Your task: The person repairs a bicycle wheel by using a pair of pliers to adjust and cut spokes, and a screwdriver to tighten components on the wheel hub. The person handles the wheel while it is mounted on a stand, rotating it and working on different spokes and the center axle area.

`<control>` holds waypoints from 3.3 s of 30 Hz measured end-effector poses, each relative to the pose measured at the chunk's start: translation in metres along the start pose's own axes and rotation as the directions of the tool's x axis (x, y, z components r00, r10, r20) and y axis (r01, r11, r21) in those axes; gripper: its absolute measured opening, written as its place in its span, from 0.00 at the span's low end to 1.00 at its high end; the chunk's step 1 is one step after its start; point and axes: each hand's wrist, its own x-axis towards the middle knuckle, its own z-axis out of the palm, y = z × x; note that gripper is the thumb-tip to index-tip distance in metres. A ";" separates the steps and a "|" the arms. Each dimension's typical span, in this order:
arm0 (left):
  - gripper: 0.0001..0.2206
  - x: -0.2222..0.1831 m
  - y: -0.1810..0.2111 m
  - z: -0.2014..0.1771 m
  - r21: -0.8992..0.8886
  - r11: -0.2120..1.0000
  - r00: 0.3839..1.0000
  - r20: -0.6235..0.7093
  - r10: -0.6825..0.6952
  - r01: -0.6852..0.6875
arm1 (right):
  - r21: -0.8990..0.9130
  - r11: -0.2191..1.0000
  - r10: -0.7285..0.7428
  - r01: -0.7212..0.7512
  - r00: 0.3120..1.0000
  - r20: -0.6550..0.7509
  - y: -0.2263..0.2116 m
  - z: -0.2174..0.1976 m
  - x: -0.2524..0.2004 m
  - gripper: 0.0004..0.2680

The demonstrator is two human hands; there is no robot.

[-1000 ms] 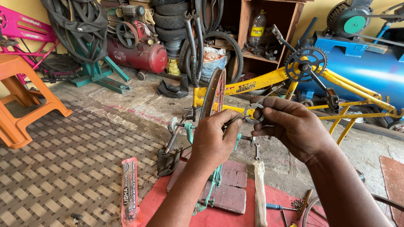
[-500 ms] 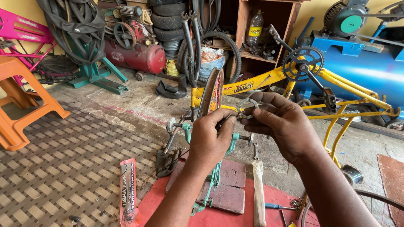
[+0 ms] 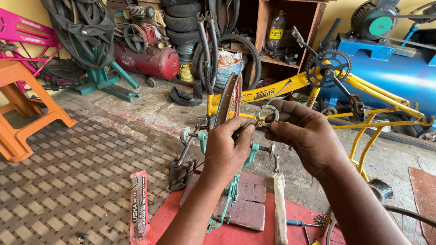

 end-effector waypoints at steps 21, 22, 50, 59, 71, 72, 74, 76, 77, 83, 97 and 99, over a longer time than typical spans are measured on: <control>0.04 -0.002 0.011 -0.008 0.268 0.928 0.959 -0.045 0.280 -0.258 | 0.187 0.973 0.123 -0.134 0.990 0.070 0.002 -0.008 0.002 0.16; 0.04 -0.002 0.010 -0.007 0.260 0.930 0.961 -0.030 0.275 -0.259 | 0.187 0.973 0.124 -0.136 0.990 0.073 0.003 -0.009 0.002 0.16; 0.08 -0.006 0.008 0.051 0.186 0.881 0.885 -0.093 0.457 -0.435 | -0.936 0.329 -0.392 0.122 0.920 -0.018 -0.023 -0.097 -0.021 0.07; 0.09 -0.041 -0.107 0.174 0.376 0.927 0.865 0.464 -0.191 0.003 | -0.719 0.640 -0.375 -0.271 0.707 -0.600 -0.006 -0.256 -0.080 0.06; 0.17 -0.054 -0.185 0.242 0.302 0.940 0.967 0.148 -0.209 0.157 | -0.854 0.388 -0.399 -0.346 0.773 -0.494 0.005 -0.272 -0.110 0.05; 0.17 -0.047 -0.168 0.242 0.214 0.973 0.994 0.052 -0.095 0.082 | -0.915 0.256 -0.424 -0.310 0.815 -0.395 0.010 -0.265 -0.103 0.05; 0.18 -0.039 -0.133 0.242 0.215 0.960 0.984 0.028 0.175 -0.177 | -0.927 0.304 -0.422 -0.219 0.842 -0.337 0.018 -0.246 -0.090 0.07; 0.15 -0.038 -0.101 0.238 0.115 0.962 0.959 0.168 0.226 -0.247 | -0.929 0.346 -0.426 -0.135 0.859 -0.284 0.022 -0.220 -0.080 0.08; 0.15 -0.039 -0.087 0.235 0.136 0.959 0.961 0.162 0.225 -0.247 | -0.937 0.341 -0.424 -0.073 0.878 -0.222 0.023 -0.206 -0.076 0.08; 0.15 -0.030 -0.034 0.228 -0.211 0.976 0.915 0.384 0.124 -0.043 | -0.933 0.349 -0.306 -0.085 0.931 -0.199 -0.006 -0.160 -0.077 0.09; 0.10 -0.032 0.158 0.309 -0.736 0.586 0.739 0.594 0.318 0.339 | -0.739 0.611 -0.229 -0.284 0.830 -0.508 -0.209 -0.182 -0.217 0.07; 0.08 -0.037 0.194 0.322 -0.680 0.590 0.665 0.685 0.299 0.435 | -0.726 0.597 -0.188 -0.341 0.820 -0.540 -0.236 -0.187 -0.245 0.06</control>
